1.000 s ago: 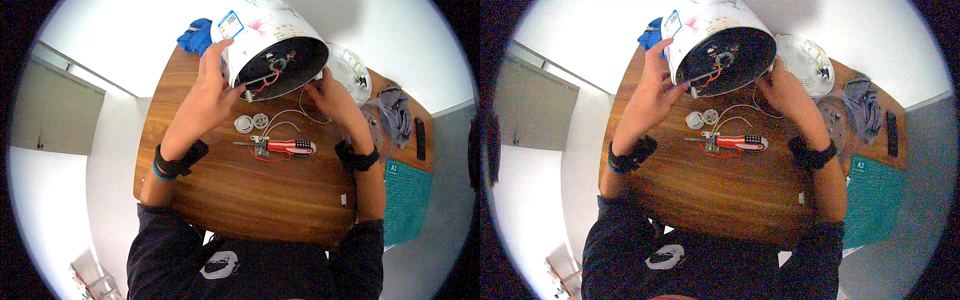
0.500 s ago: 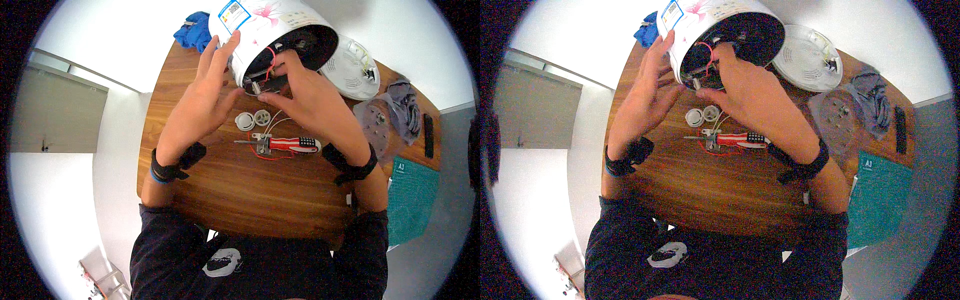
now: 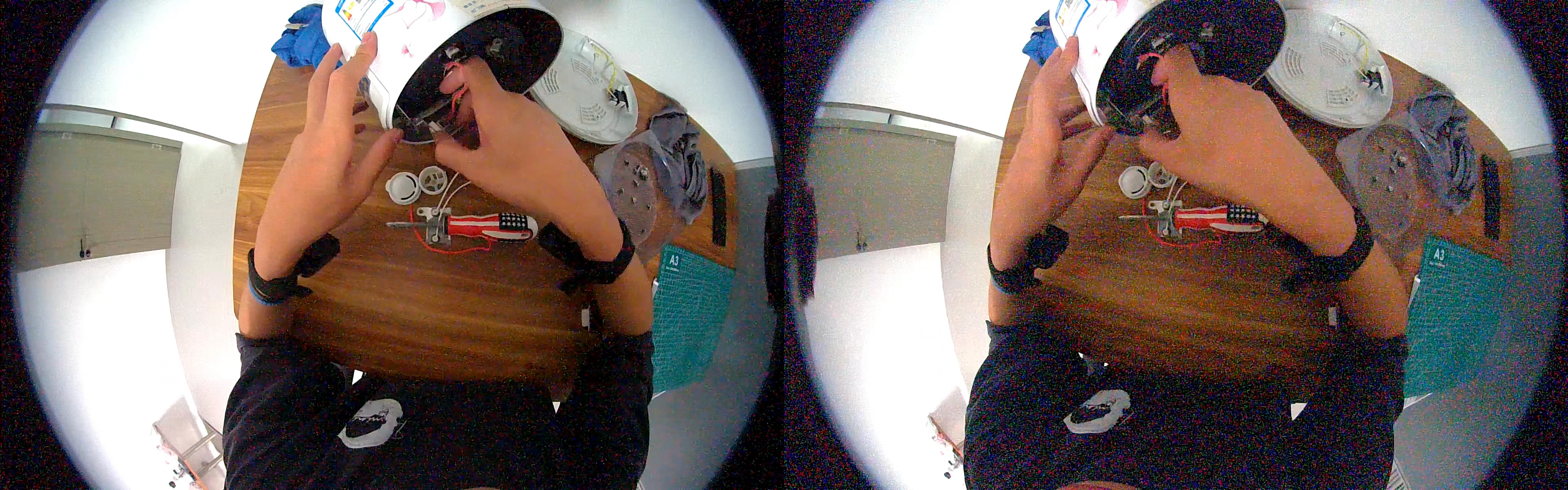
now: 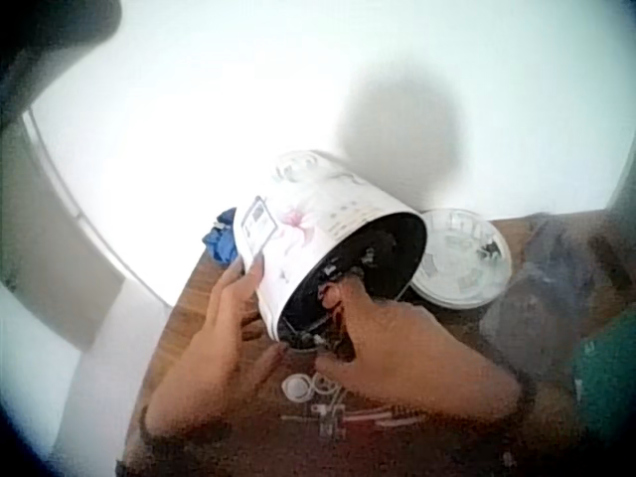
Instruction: The person disassembles a white appliance, likely a rice cooker, by removing the lid and internal components. They use a screwdriver to loosen screws and a cloth to wipe the metal heating element and other parts. The person then reassembles the appliance by placing the components back inside and closing the lid.
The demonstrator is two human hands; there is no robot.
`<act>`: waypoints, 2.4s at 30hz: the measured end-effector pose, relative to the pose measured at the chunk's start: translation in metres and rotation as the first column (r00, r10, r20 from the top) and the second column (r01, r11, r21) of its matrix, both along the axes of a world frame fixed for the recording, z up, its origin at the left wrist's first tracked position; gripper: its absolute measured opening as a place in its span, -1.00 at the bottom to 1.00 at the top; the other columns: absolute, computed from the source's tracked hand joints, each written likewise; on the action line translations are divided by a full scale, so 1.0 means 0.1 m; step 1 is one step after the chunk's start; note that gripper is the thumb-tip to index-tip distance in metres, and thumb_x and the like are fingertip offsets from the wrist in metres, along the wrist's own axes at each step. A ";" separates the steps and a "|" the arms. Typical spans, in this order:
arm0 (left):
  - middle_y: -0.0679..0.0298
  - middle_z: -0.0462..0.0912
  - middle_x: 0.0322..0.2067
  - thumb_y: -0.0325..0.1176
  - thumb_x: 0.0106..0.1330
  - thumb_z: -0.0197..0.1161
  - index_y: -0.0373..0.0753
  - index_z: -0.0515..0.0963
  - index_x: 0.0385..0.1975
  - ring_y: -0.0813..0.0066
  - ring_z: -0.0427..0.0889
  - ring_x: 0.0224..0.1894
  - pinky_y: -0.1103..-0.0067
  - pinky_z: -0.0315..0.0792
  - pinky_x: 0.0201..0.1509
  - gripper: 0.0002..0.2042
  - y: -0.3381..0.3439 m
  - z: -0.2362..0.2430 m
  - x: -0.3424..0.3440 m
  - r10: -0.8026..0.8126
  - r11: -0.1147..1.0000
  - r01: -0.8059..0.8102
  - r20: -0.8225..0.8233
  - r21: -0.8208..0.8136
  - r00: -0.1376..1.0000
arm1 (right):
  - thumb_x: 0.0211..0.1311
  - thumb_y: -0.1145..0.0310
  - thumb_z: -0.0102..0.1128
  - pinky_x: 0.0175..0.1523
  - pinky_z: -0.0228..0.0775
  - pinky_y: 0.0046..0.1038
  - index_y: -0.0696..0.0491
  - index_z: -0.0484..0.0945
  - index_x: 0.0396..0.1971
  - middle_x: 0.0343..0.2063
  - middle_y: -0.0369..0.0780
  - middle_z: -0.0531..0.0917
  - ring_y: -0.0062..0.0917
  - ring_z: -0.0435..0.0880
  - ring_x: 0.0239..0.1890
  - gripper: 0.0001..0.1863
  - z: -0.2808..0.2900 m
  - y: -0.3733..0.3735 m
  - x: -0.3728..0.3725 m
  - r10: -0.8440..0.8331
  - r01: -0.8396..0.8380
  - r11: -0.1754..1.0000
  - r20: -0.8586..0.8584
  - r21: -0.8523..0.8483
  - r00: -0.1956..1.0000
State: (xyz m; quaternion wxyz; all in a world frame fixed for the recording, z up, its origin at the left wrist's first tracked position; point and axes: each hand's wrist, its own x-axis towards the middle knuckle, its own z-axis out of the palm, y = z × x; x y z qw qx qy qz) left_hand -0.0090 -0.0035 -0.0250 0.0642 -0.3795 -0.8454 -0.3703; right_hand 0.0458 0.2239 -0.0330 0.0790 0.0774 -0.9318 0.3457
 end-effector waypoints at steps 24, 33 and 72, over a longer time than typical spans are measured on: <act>-0.28 0.05 0.50 -0.62 0.30 0.38 -0.06 -0.01 0.63 -0.14 0.59 0.27 0.26 0.62 0.26 -0.06 0.06 -0.07 0.03 -0.020 0.999 0.018 0.039 0.032 0.999 | 0.29 0.25 0.40 -0.15 0.60 -0.19 0.11 0.58 -0.19 -0.33 -0.05 0.78 -0.07 0.79 -0.25 -0.72 -0.15 0.00 -0.05 0.065 -0.091 0.983 -0.163 -0.156 0.984; -0.26 0.05 0.50 -0.62 0.30 0.38 -0.08 -0.01 0.62 -0.11 0.60 0.26 0.27 0.64 0.25 -0.07 0.08 -0.06 0.05 -0.012 1.000 0.012 -0.026 -0.008 1.000 | 0.35 0.15 0.34 -0.17 0.60 -0.14 0.11 0.59 -0.20 -0.34 -0.02 0.77 -0.06 0.79 -0.25 -0.69 -0.08 0.09 -0.04 0.043 -0.048 0.998 -0.123 -0.037 0.991; -0.07 0.45 0.33 -0.71 0.33 0.28 -0.27 0.00 0.59 0.14 0.67 0.22 0.33 0.65 0.24 -0.15 0.14 -0.04 0.13 0.059 0.998 -0.060 -0.048 -0.028 0.997 | 0.38 0.37 0.34 -0.25 0.50 -0.31 0.10 0.61 0.02 -0.33 -0.11 0.71 -0.29 0.71 -0.34 -0.72 0.01 0.59 -0.02 0.079 -0.075 0.996 -0.088 0.041 0.993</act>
